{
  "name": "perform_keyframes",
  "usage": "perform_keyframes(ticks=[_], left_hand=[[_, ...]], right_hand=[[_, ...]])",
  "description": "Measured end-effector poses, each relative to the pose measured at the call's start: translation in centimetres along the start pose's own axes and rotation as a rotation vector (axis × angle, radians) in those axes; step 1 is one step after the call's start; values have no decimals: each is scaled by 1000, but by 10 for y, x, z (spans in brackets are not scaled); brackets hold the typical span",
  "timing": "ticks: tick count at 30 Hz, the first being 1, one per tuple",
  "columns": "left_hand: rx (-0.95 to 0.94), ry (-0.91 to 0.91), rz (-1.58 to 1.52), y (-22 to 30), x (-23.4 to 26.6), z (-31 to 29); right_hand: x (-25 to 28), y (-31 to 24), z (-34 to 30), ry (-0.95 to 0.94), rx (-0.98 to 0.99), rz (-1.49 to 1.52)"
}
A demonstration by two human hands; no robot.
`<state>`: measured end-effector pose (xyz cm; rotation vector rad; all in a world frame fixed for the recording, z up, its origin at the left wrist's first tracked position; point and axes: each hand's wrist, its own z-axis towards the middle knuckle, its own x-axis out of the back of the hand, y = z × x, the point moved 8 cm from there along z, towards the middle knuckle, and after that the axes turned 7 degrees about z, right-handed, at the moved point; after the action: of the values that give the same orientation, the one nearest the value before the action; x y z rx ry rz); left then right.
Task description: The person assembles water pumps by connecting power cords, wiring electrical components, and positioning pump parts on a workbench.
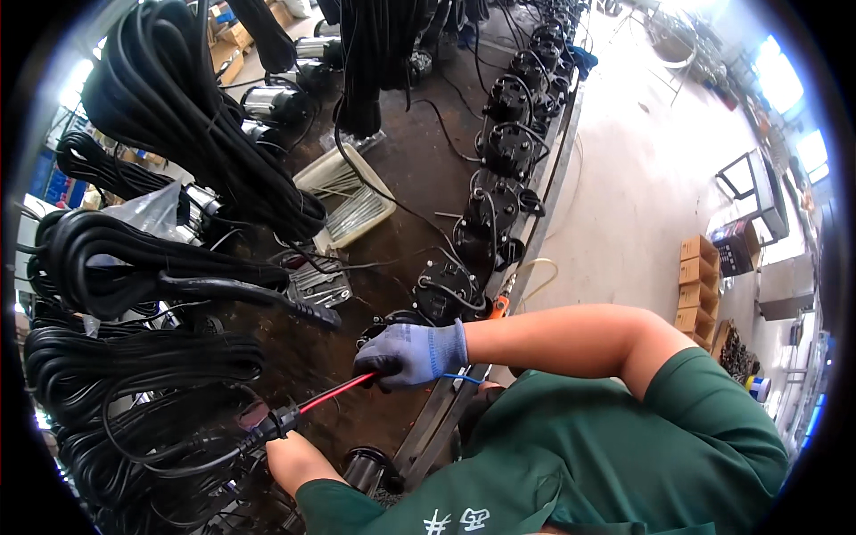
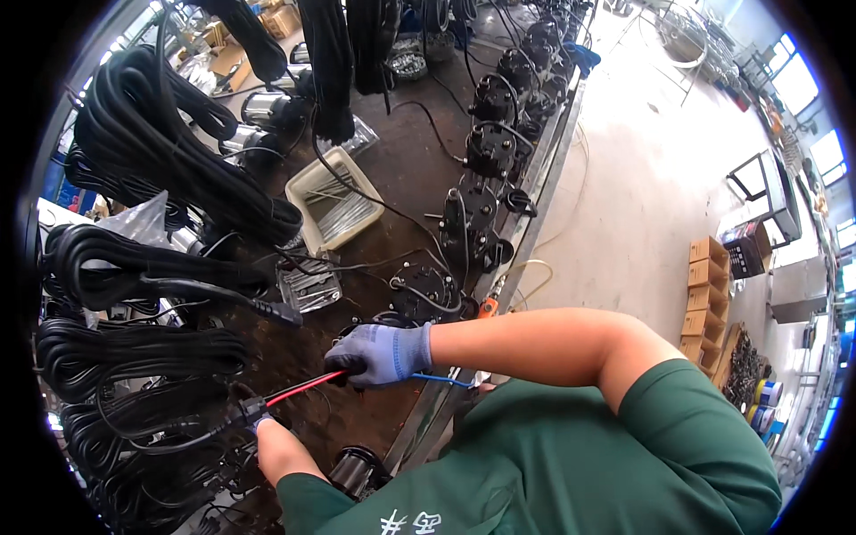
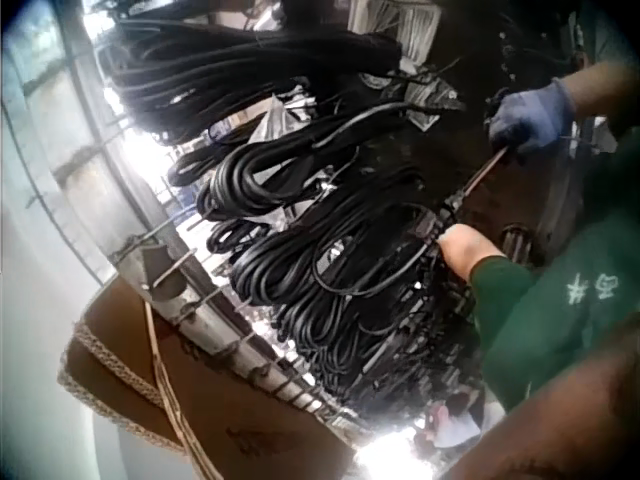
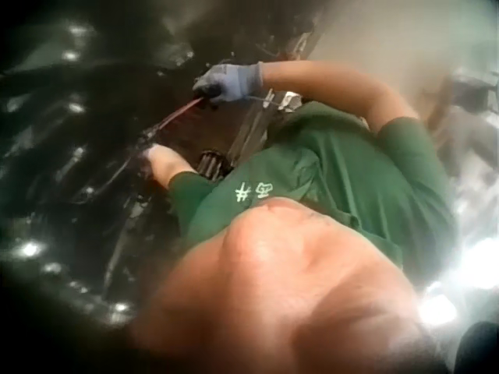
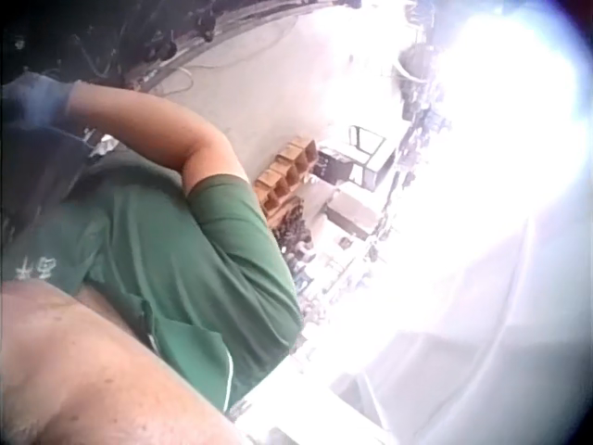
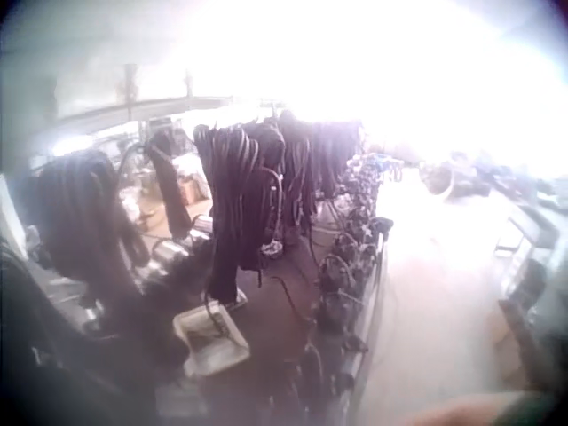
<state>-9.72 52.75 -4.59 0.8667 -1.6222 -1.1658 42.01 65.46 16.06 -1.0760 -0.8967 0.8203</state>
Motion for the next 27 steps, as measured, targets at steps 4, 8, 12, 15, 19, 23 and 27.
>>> perform_keyframes(ticks=[4,8,12,15,19,23,27], left_hand=[[39,-44,-183,17,0,-9],[76,-125,-351,32,-15,-25],[128,-187,-552,46,-23,-59],[179,-246,-677,66,-40,-90],[250,-308,-787,91,-59,-136],[285,-361,-867,122,-62,-189],[247,-313,-969,144,-35,-267]], right_hand=[[-2,-12,5,-19,39,8],[-1,-13,6,-27,19,24],[1,-15,3,6,76,-20],[3,-14,2,-11,47,5],[0,-14,2,-52,53,62],[-5,-31,4,-145,129,96],[-17,-76,8,-328,-129,330]])
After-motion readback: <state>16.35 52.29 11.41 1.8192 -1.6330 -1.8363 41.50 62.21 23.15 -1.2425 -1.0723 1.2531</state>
